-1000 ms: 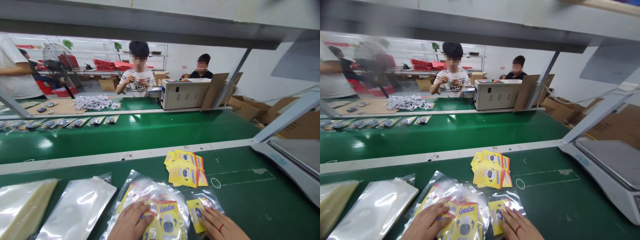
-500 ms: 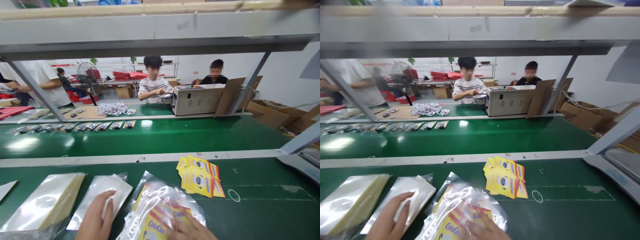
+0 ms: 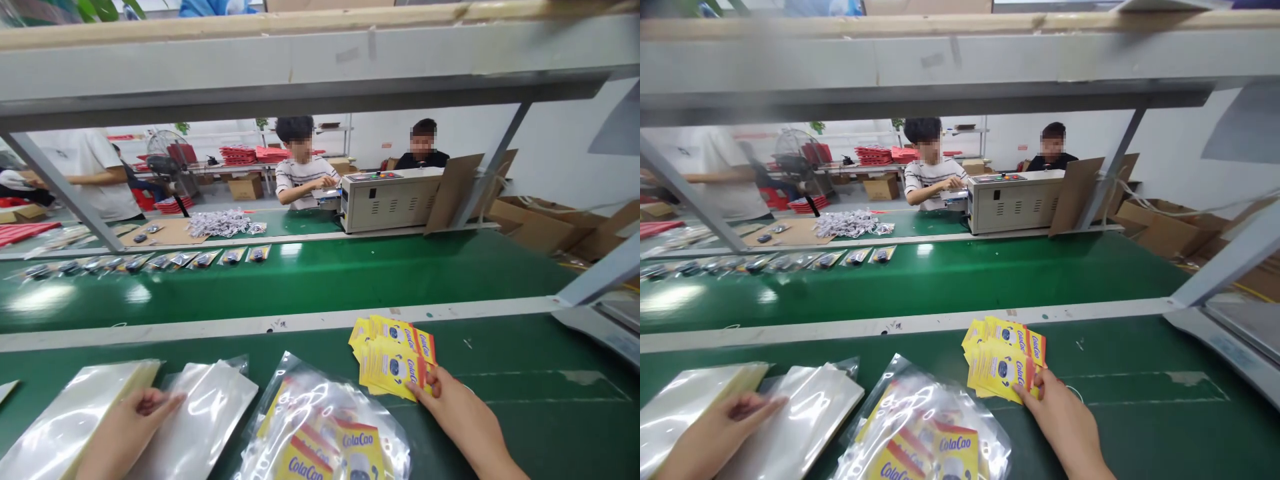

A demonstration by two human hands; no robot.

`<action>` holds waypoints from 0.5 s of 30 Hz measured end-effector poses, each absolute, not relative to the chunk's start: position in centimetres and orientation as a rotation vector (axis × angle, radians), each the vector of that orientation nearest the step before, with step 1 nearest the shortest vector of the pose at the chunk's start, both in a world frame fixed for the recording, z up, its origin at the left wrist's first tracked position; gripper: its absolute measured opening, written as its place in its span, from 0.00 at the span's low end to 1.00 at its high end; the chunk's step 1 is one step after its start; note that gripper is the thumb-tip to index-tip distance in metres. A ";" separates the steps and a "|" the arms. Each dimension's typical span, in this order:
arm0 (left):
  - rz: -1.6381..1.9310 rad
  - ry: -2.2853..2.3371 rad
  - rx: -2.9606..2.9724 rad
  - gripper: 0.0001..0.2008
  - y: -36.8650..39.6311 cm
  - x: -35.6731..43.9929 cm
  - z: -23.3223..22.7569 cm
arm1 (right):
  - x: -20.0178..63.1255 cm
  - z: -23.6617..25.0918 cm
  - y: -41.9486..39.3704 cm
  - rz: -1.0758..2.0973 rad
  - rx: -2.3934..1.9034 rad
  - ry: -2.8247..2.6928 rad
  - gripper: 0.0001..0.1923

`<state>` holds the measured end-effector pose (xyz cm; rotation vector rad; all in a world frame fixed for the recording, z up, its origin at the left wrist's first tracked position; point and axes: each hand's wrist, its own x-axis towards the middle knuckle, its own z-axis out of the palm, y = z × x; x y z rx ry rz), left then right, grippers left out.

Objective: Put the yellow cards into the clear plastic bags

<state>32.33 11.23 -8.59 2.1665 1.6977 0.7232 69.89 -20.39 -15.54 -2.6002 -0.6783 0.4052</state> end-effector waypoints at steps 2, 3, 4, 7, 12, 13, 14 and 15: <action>0.715 1.670 2.149 0.27 11.2 31.9 -8.9 | 70.5 -16.2 -20.6 0.439 -2.494 -0.682 0.16; 0.692 1.680 2.112 0.27 11.2 31.7 -9.0 | 70.8 -16.5 -20.8 0.433 -2.442 -0.681 0.17; 0.705 1.694 2.074 0.26 11.3 31.5 -9.0 | 71.1 -16.7 -21.0 0.422 -2.385 -0.678 0.17; 0.782 1.628 1.976 0.24 11.4 30.7 -8.9 | 71.7 -17.2 -21.7 0.449 -2.168 -0.633 0.18; 0.718 1.437 1.936 0.18 10.8 30.8 -7.5 | 72.1 -17.1 -22.4 0.403 -2.032 -0.494 0.23; 0.707 1.494 1.941 0.17 10.5 31.0 -7.0 | 72.1 -17.0 -22.5 0.375 -2.032 -0.486 0.22; 0.700 1.571 1.955 0.16 10.2 31.3 -6.5 | 72.1 -17.0 -22.6 0.349 -2.026 -0.480 0.22; 0.680 1.645 1.974 0.13 10.0 31.5 -6.1 | 72.1 -16.9 -22.6 0.329 -2.020 -0.478 0.21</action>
